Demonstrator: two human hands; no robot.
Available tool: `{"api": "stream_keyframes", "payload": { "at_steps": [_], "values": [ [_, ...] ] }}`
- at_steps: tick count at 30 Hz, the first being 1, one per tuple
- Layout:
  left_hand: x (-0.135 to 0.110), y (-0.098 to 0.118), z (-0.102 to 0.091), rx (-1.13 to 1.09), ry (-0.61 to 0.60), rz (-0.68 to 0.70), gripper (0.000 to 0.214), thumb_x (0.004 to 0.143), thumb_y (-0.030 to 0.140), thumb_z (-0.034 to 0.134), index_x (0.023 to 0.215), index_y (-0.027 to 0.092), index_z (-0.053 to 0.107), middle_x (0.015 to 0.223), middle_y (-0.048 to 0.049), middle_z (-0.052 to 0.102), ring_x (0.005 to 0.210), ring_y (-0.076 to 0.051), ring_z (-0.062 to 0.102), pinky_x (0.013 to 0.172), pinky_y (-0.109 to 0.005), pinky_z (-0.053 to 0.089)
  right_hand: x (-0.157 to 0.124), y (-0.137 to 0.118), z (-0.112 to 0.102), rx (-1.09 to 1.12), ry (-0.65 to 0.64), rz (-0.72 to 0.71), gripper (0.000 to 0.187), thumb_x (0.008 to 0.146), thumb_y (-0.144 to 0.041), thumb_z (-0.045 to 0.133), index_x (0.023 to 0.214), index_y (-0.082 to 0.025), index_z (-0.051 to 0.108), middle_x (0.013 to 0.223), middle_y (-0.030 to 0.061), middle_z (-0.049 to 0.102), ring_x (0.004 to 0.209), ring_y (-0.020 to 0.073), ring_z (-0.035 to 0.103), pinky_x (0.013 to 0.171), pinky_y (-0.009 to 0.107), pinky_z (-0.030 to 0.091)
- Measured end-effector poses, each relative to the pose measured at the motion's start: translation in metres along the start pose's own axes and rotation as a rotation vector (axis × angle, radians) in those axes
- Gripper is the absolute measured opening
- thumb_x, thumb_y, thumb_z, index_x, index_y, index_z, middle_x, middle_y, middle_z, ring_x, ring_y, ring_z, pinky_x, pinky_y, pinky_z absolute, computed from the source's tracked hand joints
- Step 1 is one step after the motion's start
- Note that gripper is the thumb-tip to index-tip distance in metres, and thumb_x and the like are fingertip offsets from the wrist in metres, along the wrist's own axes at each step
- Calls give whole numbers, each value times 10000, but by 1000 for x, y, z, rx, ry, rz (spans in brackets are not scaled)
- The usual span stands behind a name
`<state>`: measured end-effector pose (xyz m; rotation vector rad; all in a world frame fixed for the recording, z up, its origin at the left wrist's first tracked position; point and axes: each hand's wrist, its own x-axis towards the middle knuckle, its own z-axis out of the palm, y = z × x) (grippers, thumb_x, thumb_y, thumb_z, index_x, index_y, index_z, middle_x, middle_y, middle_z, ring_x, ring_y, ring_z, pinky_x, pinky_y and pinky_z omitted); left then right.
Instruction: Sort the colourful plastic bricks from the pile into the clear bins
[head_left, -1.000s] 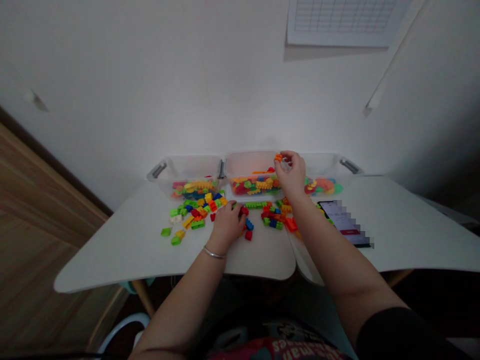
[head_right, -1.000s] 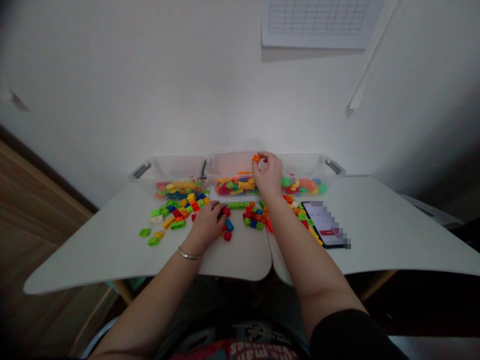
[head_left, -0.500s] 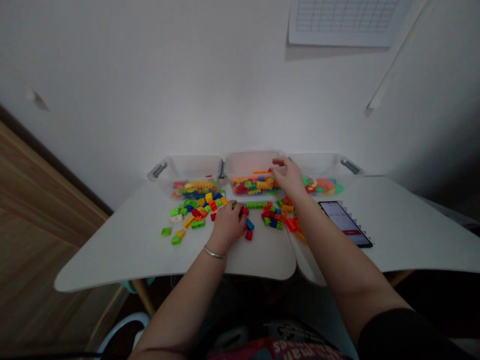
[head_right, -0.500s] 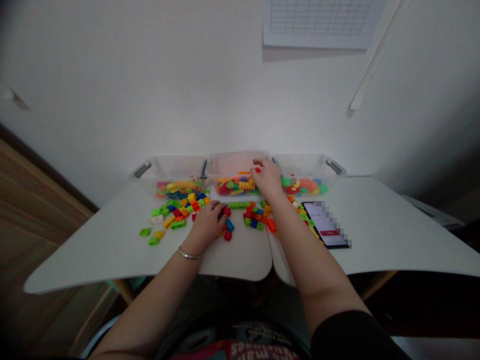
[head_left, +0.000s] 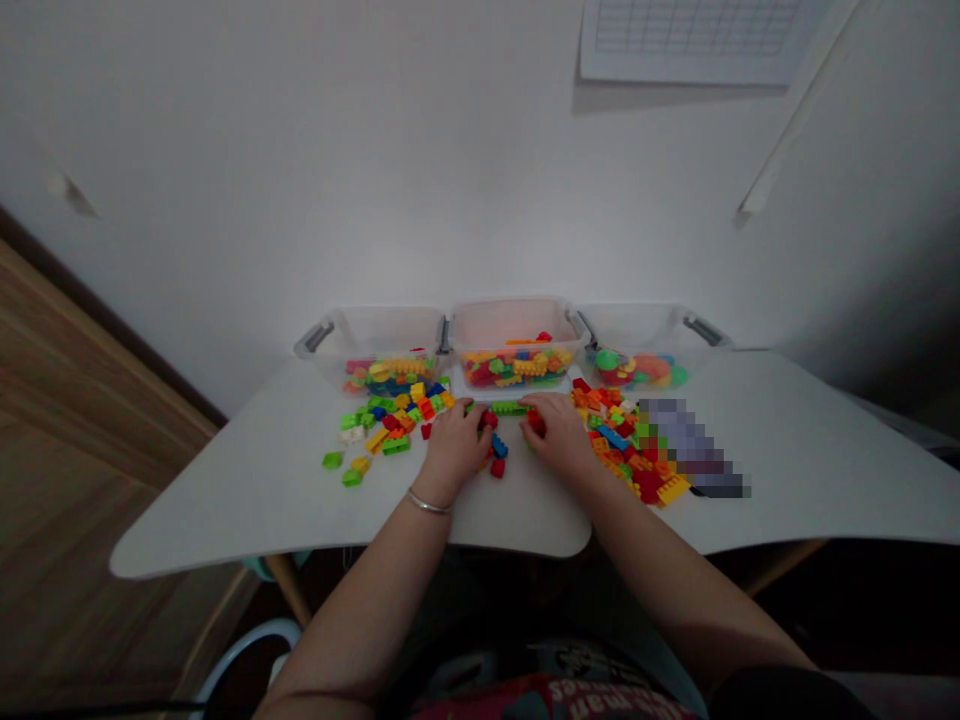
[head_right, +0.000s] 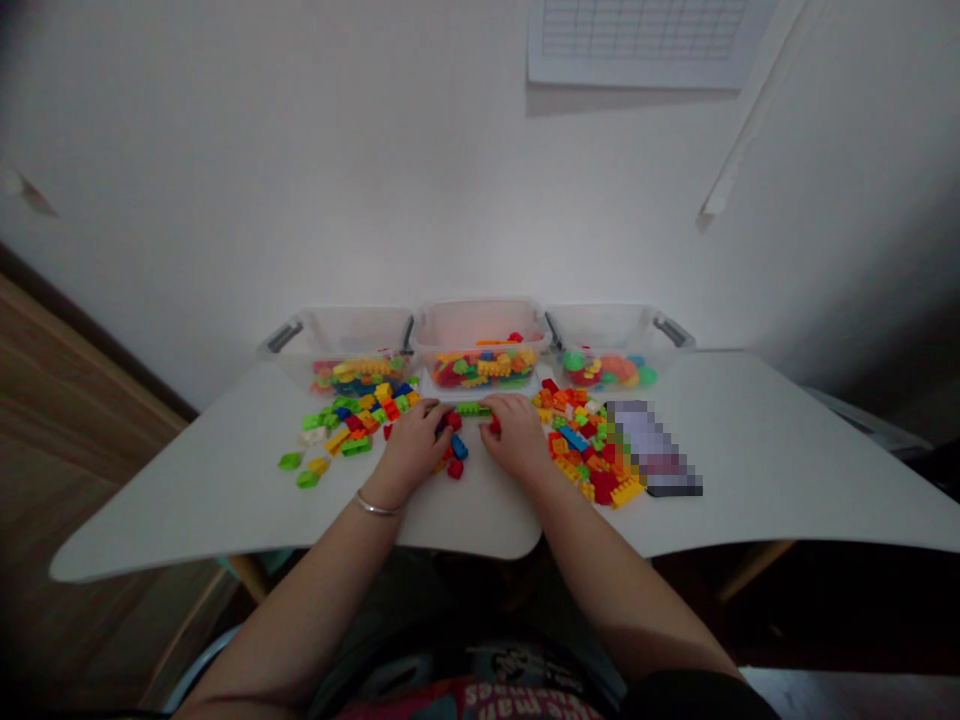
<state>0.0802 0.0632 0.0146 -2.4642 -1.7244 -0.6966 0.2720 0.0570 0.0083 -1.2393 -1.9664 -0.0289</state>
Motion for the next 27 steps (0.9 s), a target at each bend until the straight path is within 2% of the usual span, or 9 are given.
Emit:
{"api": "stream_keyframes", "payload": {
  "at_steps": [3, 7, 10, 14, 17, 27],
  "values": [
    [0, 0, 1, -2, 6, -3, 313, 910, 290, 543, 1189, 182, 633, 1231, -125, 599, 1131, -274, 586, 959, -416, 482, -6, -3, 6, -35, -140, -21, 301, 825, -184, 570, 1113, -186, 656, 1126, 104, 668, 1108, 270, 535, 997, 456, 435],
    [1, -1, 3, -24, 14, 2, 296, 907, 277, 545, 1171, 178, 635, 1236, -121, 593, 1134, -259, 579, 976, -402, 470, -9, -5, 8, -60, -221, -55, 340, 798, -154, 582, 1126, -202, 659, 1141, 92, 663, 1121, 263, 529, 1055, 478, 389],
    [1, -1, 1, -35, 4, -5, 259, 898, 255, 550, 1121, 163, 645, 1210, -120, 596, 1103, -246, 588, 953, -377, 476, -9, -4, 9, -56, -225, -43, 365, 791, -144, 578, 1145, -196, 649, 1145, 95, 659, 1117, 261, 532, 1053, 476, 393],
    [1, 2, -4, -20, -24, -36, 192, 890, 253, 554, 1014, 148, 656, 1073, -113, 619, 997, -239, 608, 873, -366, 494, -9, -1, 11, -50, -215, -22, 368, 794, -144, 569, 1152, -192, 642, 1129, 95, 666, 1119, 259, 536, 1060, 477, 387],
    [1, 2, -6, -29, -47, -10, 168, 887, 247, 560, 979, 154, 667, 1011, -99, 632, 966, -232, 608, 860, -359, 492, -9, 0, 13, -50, -210, -22, 356, 811, -174, 581, 1162, -186, 640, 1131, 97, 671, 1117, 258, 541, 1065, 475, 384],
    [2, -2, -4, -170, -73, 95, 197, 884, 200, 559, 1020, 194, 700, 1051, -75, 658, 968, -194, 621, 897, -319, 504, -7, -2, 15, -38, -203, -62, 318, 850, -234, 602, 1161, -180, 646, 1141, 99, 683, 1094, 250, 575, 1026, 455, 422]
  ]
}}
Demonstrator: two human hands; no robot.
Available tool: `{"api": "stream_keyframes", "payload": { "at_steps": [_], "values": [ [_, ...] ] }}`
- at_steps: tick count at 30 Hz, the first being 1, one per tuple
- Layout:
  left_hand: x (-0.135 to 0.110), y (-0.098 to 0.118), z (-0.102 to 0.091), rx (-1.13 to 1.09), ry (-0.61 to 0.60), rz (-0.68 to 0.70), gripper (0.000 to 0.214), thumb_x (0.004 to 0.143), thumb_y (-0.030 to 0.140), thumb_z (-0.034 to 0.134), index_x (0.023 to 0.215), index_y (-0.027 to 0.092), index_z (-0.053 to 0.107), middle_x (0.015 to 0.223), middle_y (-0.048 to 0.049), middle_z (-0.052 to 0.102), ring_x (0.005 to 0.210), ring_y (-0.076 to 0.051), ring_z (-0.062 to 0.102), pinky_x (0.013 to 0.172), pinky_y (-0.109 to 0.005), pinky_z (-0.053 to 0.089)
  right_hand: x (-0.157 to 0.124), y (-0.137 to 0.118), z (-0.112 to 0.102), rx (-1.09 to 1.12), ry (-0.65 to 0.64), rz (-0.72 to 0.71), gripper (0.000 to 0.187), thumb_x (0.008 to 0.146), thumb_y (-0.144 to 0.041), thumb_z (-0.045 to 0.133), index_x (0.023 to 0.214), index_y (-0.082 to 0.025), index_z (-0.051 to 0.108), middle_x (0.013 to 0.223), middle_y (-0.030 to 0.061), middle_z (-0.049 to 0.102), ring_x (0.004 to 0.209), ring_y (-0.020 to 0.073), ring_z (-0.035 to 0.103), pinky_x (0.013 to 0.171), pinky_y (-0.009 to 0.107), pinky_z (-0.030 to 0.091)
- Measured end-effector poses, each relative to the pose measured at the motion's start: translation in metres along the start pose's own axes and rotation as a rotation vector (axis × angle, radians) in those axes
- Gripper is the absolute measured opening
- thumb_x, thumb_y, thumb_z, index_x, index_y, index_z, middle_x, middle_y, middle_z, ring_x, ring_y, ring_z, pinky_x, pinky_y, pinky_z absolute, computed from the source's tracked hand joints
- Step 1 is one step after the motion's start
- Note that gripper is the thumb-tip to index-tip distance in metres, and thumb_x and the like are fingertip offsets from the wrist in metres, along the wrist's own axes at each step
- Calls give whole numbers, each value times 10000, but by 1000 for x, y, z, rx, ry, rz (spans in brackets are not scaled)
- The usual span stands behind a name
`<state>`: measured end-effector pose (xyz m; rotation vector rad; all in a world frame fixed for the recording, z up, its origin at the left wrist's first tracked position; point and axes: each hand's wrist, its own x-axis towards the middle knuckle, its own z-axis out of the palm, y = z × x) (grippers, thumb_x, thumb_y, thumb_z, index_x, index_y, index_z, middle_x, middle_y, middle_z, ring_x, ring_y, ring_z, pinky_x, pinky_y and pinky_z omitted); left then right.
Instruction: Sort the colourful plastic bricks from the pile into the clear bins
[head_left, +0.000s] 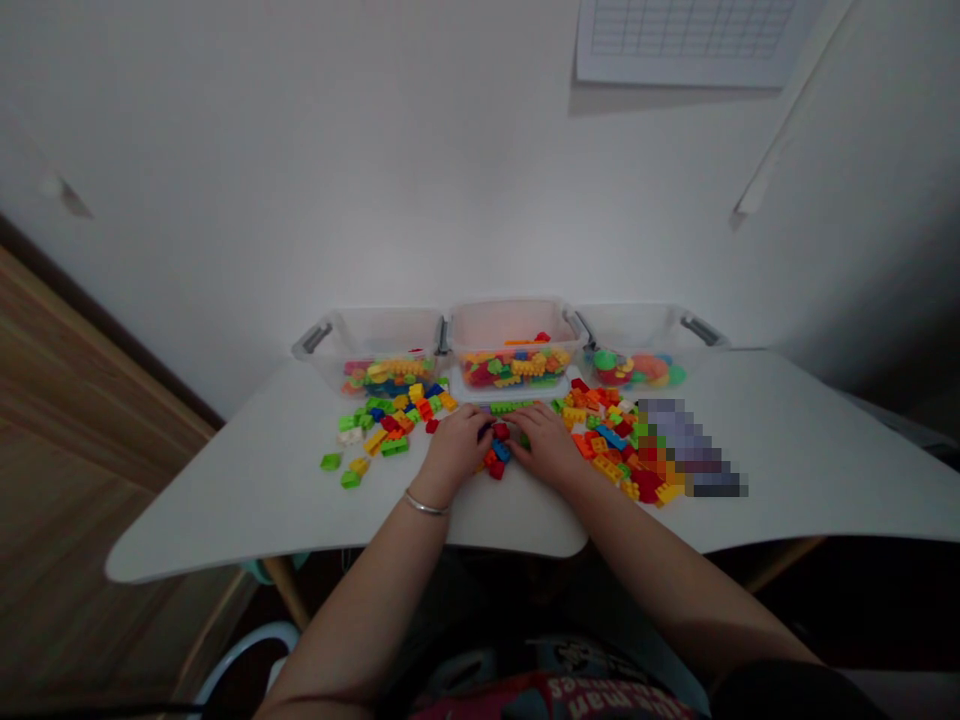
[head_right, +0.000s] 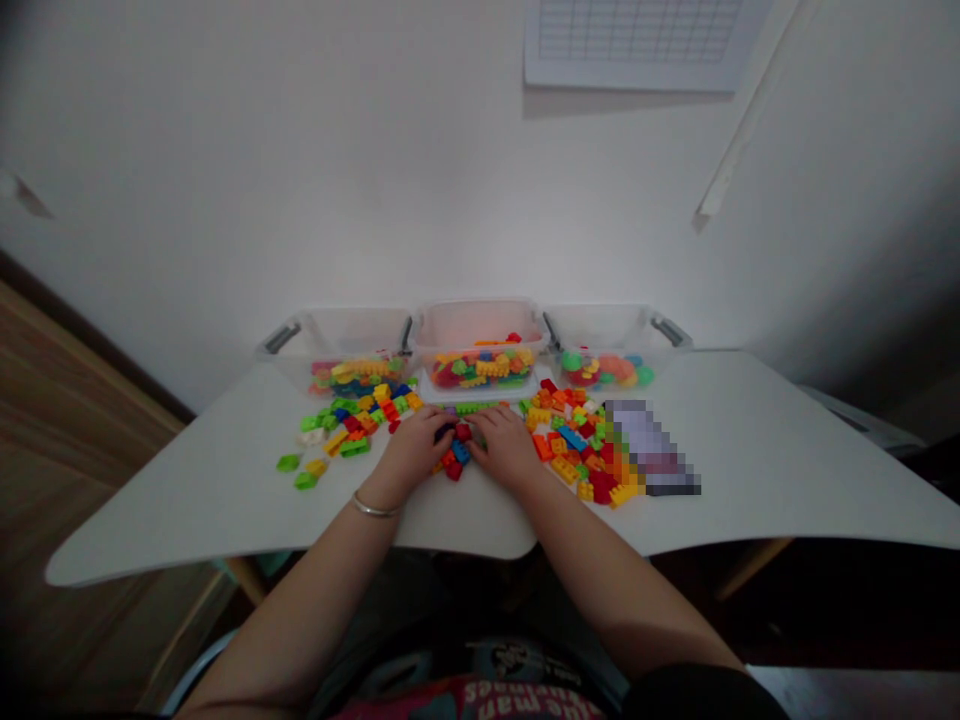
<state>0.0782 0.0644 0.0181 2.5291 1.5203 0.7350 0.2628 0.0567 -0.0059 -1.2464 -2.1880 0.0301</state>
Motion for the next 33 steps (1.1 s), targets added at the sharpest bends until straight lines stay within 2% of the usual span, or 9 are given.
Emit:
{"api": "stream_keyframes", "payload": {
  "at_steps": [5, 10, 16, 22, 29, 33],
  "values": [
    [0, 0, 1, -54, 36, -18, 200, 878, 151, 522, 1008, 182, 671, 1031, -72, 653, 975, -185, 618, 904, -318, 508, 2, 0, 0, 12, -13, -4, 238, 838, -215, 623, 1072, -196, 663, 1104, 86, 685, 1072, 246, 575, 1011, 449, 423],
    [0, -2, 3, -60, 53, -1, 177, 869, 155, 538, 968, 176, 683, 1046, -76, 645, 991, -184, 614, 930, -318, 503, 2, 2, 1, -5, 43, 94, 153, 799, -202, 644, 950, -185, 657, 965, 88, 675, 1011, 257, 570, 944, 427, 451],
    [0, -5, 4, -52, 63, 26, 194, 862, 221, 604, 1024, 177, 701, 1135, -91, 640, 1055, -205, 606, 973, -351, 492, 0, 6, 2, 31, 114, 177, 147, 783, -212, 645, 928, -188, 645, 916, 76, 673, 959, 260, 582, 891, 419, 468],
    [-1, -5, 3, -42, 58, 28, 207, 878, 225, 583, 1033, 183, 713, 1144, -92, 646, 1053, -206, 610, 966, -353, 496, 0, 5, -1, 75, 159, 225, 173, 745, -191, 648, 917, -193, 637, 902, 74, 673, 931, 250, 589, 852, 402, 482],
    [-1, -4, 1, -19, 41, 6, 211, 866, 219, 590, 1034, 195, 716, 1121, -89, 652, 1033, -209, 617, 951, -358, 504, -2, 3, -3, 110, 233, 180, 171, 745, -201, 607, 916, -219, 609, 879, 58, 661, 863, 232, 593, 803, 390, 487],
    [-1, -4, 0, 1, 47, -1, 206, 875, 228, 579, 1025, 187, 713, 1105, -86, 658, 1021, -216, 616, 944, -365, 505, 4, 0, -11, 149, 371, 118, 158, 758, -239, 595, 915, -226, 592, 891, 68, 658, 868, 237, 600, 798, 394, 491]
  ]
}}
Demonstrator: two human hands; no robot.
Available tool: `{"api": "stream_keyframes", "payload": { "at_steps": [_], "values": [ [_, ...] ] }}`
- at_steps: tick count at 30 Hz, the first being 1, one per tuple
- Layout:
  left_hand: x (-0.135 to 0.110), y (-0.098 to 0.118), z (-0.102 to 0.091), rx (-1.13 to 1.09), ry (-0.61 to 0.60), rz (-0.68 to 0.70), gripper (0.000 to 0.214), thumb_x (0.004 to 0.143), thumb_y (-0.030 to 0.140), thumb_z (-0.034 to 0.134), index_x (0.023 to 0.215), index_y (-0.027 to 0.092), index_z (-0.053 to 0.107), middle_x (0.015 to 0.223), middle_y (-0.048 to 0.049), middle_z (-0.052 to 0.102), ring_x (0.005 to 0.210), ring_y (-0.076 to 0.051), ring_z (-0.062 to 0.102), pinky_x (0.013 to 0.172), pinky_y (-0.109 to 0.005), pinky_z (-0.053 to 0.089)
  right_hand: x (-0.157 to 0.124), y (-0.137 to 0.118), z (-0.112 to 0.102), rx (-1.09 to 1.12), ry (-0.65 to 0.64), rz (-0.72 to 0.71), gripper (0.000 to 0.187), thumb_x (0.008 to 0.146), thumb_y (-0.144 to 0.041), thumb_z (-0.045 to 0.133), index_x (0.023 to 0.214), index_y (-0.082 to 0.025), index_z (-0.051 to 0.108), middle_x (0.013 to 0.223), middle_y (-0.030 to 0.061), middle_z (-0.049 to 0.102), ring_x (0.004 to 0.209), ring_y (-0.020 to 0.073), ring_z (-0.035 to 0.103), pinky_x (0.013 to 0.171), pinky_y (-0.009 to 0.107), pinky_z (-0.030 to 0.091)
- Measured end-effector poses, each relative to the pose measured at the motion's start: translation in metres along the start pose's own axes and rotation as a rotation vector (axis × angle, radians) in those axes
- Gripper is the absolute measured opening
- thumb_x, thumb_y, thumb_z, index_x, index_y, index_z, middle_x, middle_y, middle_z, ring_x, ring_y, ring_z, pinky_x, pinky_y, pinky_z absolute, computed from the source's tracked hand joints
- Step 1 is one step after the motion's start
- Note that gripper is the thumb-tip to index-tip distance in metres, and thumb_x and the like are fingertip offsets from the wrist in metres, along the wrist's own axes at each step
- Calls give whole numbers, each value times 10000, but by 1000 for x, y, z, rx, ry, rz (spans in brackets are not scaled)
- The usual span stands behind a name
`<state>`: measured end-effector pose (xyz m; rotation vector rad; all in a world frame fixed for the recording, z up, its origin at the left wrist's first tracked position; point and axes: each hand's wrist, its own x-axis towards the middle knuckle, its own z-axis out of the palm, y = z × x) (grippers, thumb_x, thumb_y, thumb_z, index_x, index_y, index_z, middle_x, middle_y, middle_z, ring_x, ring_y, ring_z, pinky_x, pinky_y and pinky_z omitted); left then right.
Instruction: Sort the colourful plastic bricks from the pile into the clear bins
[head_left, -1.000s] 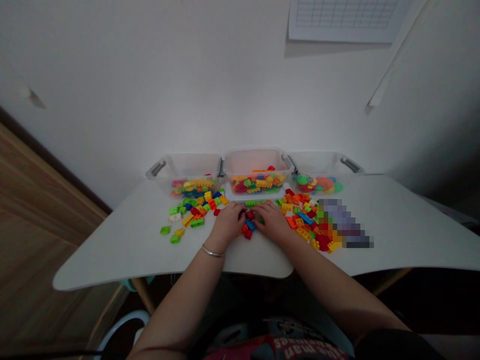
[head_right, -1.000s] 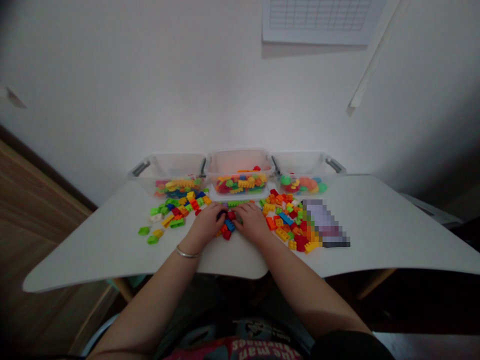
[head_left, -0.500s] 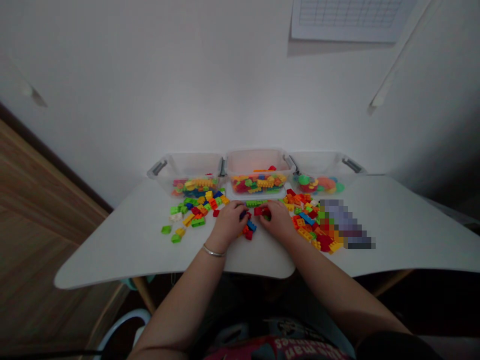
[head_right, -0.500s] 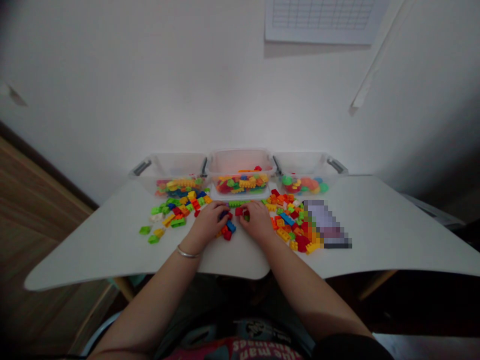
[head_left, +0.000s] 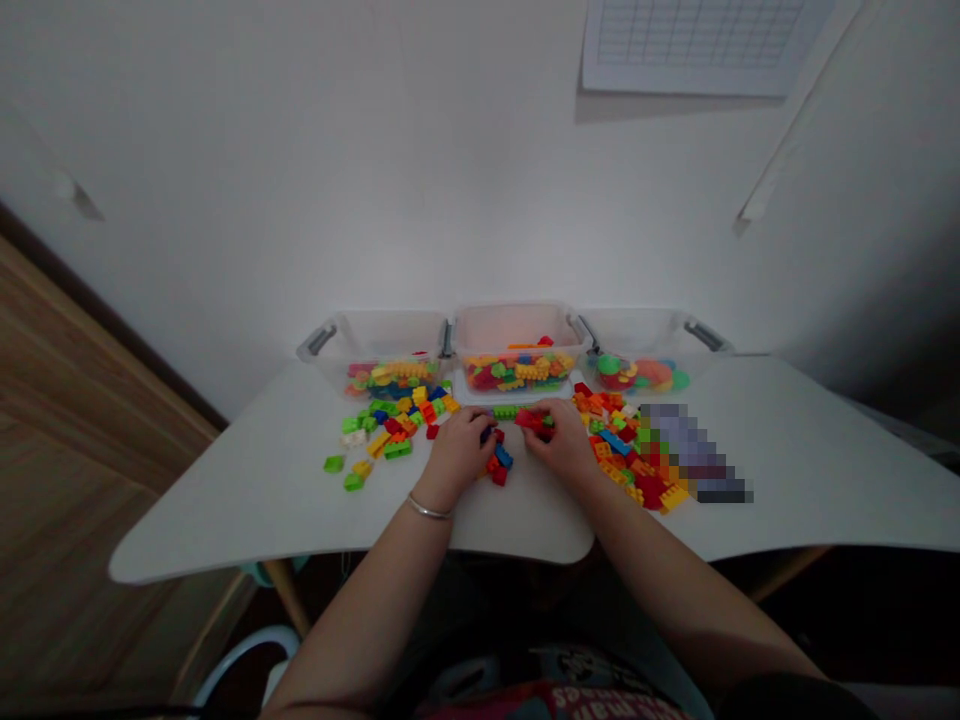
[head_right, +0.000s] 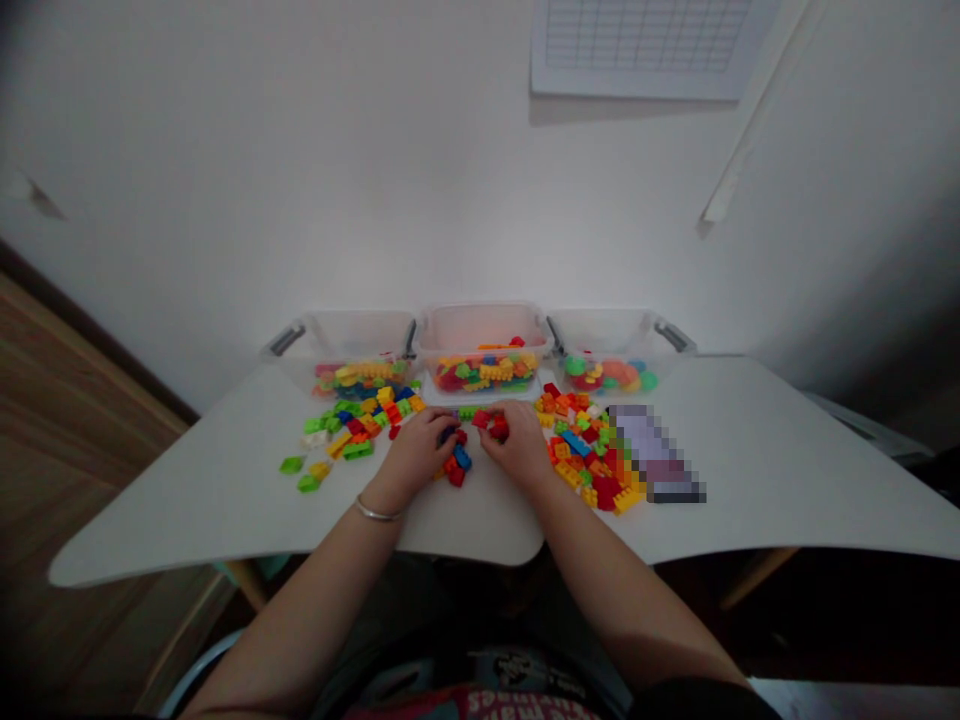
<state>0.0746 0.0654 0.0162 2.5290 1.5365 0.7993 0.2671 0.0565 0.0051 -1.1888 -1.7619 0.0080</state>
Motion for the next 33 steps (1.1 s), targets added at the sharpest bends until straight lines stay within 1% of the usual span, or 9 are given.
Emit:
{"api": "stream_keyframes", "payload": {
  "at_steps": [3, 7, 9, 12, 15, 19, 21, 26, 33],
  "values": [
    [-1, 0, -1, 5, 10, 13, 207, 882, 226, 570, 1027, 173, 708, 1107, -92, 657, 1019, -220, 613, 939, -365, 507, 17, -4, -11, 13, 161, -23, 158, 786, -277, 594, 934, -223, 588, 926, 76, 663, 902, 241, 600, 827, 407, 488],
    [-1, 0, -1, -4, 14, 10, 202, 878, 215, 572, 1028, 183, 704, 1109, -90, 653, 1026, -212, 613, 942, -359, 505, 55, -2, -26, 27, 326, 53, 208, 796, -341, 602, 960, -212, 602, 930, 69, 656, 879, 229, 589, 812, 398, 491],
    [-1, 0, -2, -5, 11, 7, 201, 876, 213, 571, 1024, 188, 704, 1107, -86, 653, 1023, -212, 614, 940, -362, 506, 77, 2, -30, 40, 356, 94, 246, 792, -368, 608, 977, -205, 615, 925, 63, 659, 857, 219, 585, 790, 384, 493],
    [-1, 0, -2, -3, 3, 9, 205, 876, 211, 567, 1028, 188, 703, 1108, -86, 653, 1026, -218, 613, 938, -369, 508, 109, 10, -30, 26, 365, 86, 245, 803, -376, 597, 973, -202, 628, 919, 54, 675, 862, 205, 588, 806, 370, 485],
    [-1, -1, -2, 3, 2, 10, 206, 882, 220, 563, 1030, 191, 703, 1116, -87, 650, 1036, -219, 613, 935, -367, 508, 128, 17, -25, -55, 351, 137, 229, 800, -373, 602, 935, -194, 649, 891, 63, 692, 854, 216, 592, 823, 388, 476],
    [-2, -1, -1, 2, -4, -2, 207, 884, 223, 564, 1033, 189, 703, 1122, -84, 651, 1034, -215, 617, 933, -355, 507, 133, 24, -17, -245, 322, 247, 201, 767, -351, 628, 893, -205, 685, 885, 85, 709, 918, 270, 590, 885, 466, 443],
    [-2, -1, -2, 2, -6, -7, 210, 881, 221, 567, 1039, 191, 702, 1126, -81, 651, 1033, -216, 618, 933, -356, 506, 131, 28, -15, -266, 294, 274, 211, 764, -360, 628, 900, -214, 695, 887, 84, 715, 931, 279, 595, 902, 485, 438],
    [-1, 0, -2, 4, -9, -12, 210, 883, 220, 565, 1041, 191, 701, 1126, -79, 651, 1024, -210, 620, 929, -349, 506, 128, 38, -14, -166, 200, 318, 277, 765, -341, 614, 991, -203, 698, 964, 81, 728, 973, 276, 620, 945, 488, 448],
    [-1, 0, -2, 11, -21, -5, 222, 896, 231, 553, 1051, 178, 703, 1148, -81, 649, 1026, -217, 621, 919, -353, 510, 117, 44, -18, -50, 152, 244, 387, 759, -317, 614, 1103, -143, 649, 1123, 138, 688, 1085, 277, 594, 1012, 475, 427]
  ]
}}
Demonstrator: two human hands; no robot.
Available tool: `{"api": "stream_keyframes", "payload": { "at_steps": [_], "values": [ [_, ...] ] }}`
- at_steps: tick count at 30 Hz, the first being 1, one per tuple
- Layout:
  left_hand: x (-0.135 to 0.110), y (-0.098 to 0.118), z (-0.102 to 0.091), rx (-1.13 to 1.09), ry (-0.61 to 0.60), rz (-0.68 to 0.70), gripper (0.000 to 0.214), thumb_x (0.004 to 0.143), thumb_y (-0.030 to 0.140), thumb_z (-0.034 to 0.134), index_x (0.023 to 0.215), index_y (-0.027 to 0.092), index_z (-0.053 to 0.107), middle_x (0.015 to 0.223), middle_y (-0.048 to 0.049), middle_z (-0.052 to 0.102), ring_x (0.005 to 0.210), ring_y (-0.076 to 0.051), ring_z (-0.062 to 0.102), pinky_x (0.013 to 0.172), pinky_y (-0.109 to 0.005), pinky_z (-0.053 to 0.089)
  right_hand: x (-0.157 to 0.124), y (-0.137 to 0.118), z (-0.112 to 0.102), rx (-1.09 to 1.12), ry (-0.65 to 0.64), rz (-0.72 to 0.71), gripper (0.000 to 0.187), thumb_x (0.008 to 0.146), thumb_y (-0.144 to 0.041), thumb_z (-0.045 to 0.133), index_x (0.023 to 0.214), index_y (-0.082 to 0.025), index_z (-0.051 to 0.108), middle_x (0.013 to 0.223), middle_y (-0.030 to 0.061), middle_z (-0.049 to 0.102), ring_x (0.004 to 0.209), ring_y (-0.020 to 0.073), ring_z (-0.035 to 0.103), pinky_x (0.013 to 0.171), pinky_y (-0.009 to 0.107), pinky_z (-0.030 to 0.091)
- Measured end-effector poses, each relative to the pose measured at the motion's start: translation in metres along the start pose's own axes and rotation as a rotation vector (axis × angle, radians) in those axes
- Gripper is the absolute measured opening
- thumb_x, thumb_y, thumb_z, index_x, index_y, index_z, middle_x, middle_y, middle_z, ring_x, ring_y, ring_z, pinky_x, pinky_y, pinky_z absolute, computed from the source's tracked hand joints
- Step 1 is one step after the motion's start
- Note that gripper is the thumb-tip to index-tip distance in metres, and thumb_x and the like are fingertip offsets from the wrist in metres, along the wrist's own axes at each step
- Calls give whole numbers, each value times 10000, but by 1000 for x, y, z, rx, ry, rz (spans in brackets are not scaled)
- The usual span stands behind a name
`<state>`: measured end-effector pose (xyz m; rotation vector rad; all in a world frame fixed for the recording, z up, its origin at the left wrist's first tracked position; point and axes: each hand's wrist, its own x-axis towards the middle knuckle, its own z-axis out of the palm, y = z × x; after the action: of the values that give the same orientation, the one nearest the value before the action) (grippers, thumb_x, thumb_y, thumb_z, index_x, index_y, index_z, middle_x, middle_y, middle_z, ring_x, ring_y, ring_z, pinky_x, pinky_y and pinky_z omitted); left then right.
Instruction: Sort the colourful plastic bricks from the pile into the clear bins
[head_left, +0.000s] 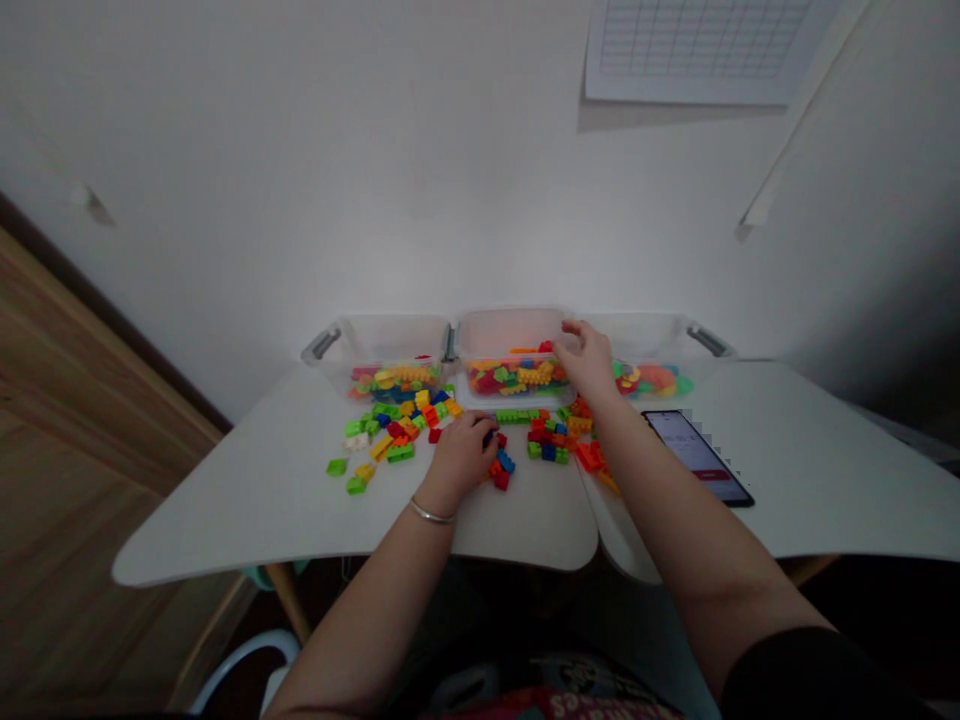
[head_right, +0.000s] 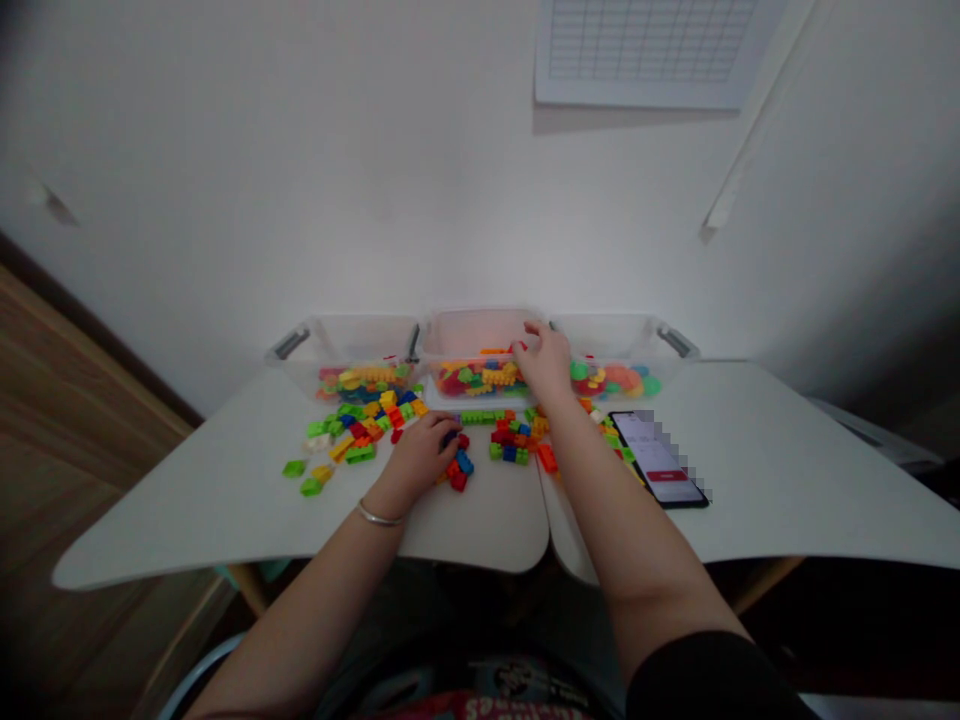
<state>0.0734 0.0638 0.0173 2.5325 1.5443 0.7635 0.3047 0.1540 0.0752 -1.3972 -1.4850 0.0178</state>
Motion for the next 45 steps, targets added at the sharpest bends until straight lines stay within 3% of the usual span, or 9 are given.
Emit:
{"api": "stream_keyframes", "payload": {
  "at_steps": [3, 8, 12, 16, 20, 23, 27, 32, 45],
  "values": [
    [0, 0, 0, 6, -7, 6, 225, 897, 230, 553, 1055, 175, 703, 1149, -82, 649, 1033, -218, 620, 929, -352, 508, -13, -3, -6, 15, 78, -57, 419, 762, -332, 621, 1140, -149, 620, 1164, 147, 660, 1127, 285, 558, 1026, 489, 407],
    [1, -1, 2, -4, 1, 1, 241, 899, 232, 551, 1085, 180, 694, 1175, -83, 652, 1051, -223, 621, 954, -361, 502, -48, -18, -20, 49, 229, -227, 280, 819, -291, 553, 1083, -213, 606, 1096, 96, 659, 1068, 259, 566, 992, 479, 418],
    [2, -2, 3, -57, -2, 7, 274, 903, 210, 535, 1144, 185, 664, 1197, -77, 660, 1104, -216, 608, 1020, -363, 469, -83, -24, -17, 100, 106, -306, 220, 844, -248, 531, 1049, -224, 607, 1060, 82, 669, 1024, 240, 592, 926, 440, 469],
    [3, -2, 4, -84, 33, -22, 296, 896, 188, 530, 1174, 179, 630, 1197, -89, 634, 1120, -202, 594, 1010, -338, 470, -110, -17, -3, 74, -126, -349, 227, 828, -187, 536, 1030, -214, 635, 1036, 90, 684, 1018, 245, 601, 936, 445, 470],
    [4, -1, 4, -27, 43, -83, 291, 869, 185, 556, 1153, 161, 617, 1132, -102, 635, 1090, -224, 597, 980, -355, 476, -121, -11, 5, -41, -412, -373, 278, 802, -155, 571, 1059, -205, 666, 1078, 92, 687, 1049, 258, 579, 960, 451, 455],
    [4, 0, 3, 33, 38, -107, 245, 866, 199, 563, 1097, 154, 628, 1090, -104, 650, 1063, -240, 603, 961, -371, 473, -123, -11, 5, -110, -517, -370, 321, 797, -144, 588, 1104, -192, 669, 1094, 84, 688, 1064, 258, 563, 969, 435, 451],
    [4, 1, 3, 89, 16, -133, 202, 877, 222, 553, 1047, 161, 644, 1038, -94, 675, 1025, -241, 615, 934, -372, 469, -125, -14, 7, -147, -567, -437, 398, 829, -149, 590, 1219, -212, 640, 1164, 78, 677, 1089, 248, 553, 997, 432, 431],
    [4, 2, 2, 118, -34, -144, 227, 878, 206, 528, 1055, 158, 661, 1043, -93, 688, 1022, -235, 618, 930, -359, 462, -129, -18, 10, -178, -608, -516, 371, 872, -163, 570, 1226, -241, 647, 1203, 68, 672, 1120, 247, 545, 1005, 429, 420],
    [5, 3, 0, 123, -75, -176, 264, 903, 326, 555, 1072, 183, 698, 1015, -85, 713, 1014, -233, 629, 928, -353, 452, -126, -16, 6, -273, -548, -308, 203, 848, -223, 611, 1026, -182, 697, 1006, 77, 719, 1043, 261, 568, 963, 411, 435]
  ]
}}
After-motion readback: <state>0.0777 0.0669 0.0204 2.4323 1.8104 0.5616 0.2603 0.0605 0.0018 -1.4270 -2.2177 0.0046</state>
